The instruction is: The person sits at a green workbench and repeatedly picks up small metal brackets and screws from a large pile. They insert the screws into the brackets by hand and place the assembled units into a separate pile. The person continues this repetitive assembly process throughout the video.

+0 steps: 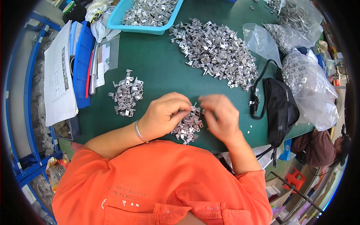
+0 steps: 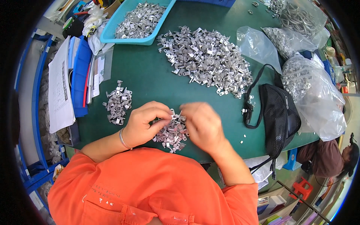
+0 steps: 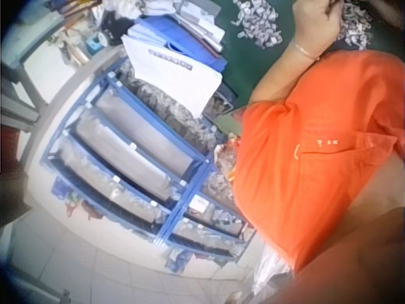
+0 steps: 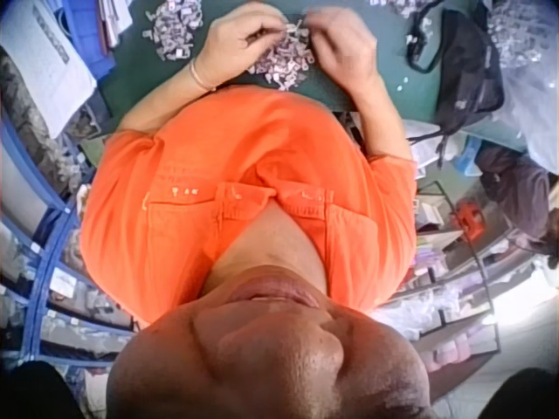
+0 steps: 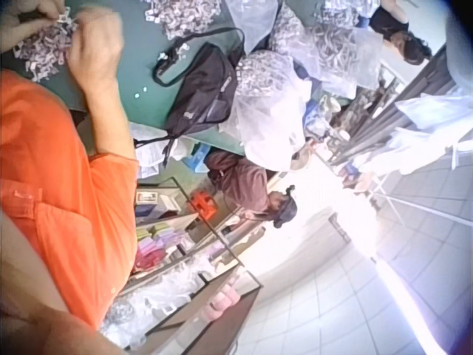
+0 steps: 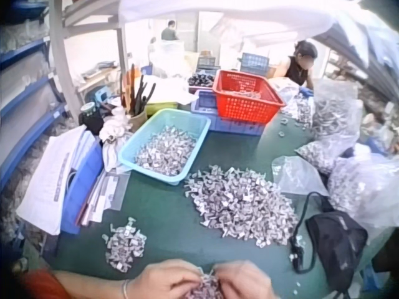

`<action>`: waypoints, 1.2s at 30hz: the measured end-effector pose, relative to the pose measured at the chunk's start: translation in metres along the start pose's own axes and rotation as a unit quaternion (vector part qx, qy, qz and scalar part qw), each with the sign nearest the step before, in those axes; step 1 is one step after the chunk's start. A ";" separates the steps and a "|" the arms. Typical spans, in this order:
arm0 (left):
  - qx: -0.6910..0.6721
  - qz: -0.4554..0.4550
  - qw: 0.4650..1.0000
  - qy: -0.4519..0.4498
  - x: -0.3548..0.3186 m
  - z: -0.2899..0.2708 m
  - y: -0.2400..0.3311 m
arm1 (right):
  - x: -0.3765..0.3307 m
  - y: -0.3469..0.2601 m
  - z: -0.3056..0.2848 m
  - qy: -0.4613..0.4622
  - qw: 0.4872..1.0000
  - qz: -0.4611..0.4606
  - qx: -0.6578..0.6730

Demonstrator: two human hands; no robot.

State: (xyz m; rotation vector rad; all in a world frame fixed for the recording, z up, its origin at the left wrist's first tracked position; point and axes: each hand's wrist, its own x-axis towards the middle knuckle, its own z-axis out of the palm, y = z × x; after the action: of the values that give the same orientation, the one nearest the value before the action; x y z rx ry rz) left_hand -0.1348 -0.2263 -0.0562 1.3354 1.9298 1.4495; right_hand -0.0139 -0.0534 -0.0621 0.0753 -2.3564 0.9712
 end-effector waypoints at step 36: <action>0.023 0.013 0.988 0.153 -0.001 -0.040 -0.013 | 0.011 0.018 0.004 -0.008 0.991 0.117 -0.064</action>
State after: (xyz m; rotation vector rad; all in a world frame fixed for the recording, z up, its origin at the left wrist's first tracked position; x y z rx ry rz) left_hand -0.1700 -0.2478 -0.0520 1.2181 2.1515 1.7160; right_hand -0.0300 -0.0412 -0.0699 -0.2501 -2.4760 0.9264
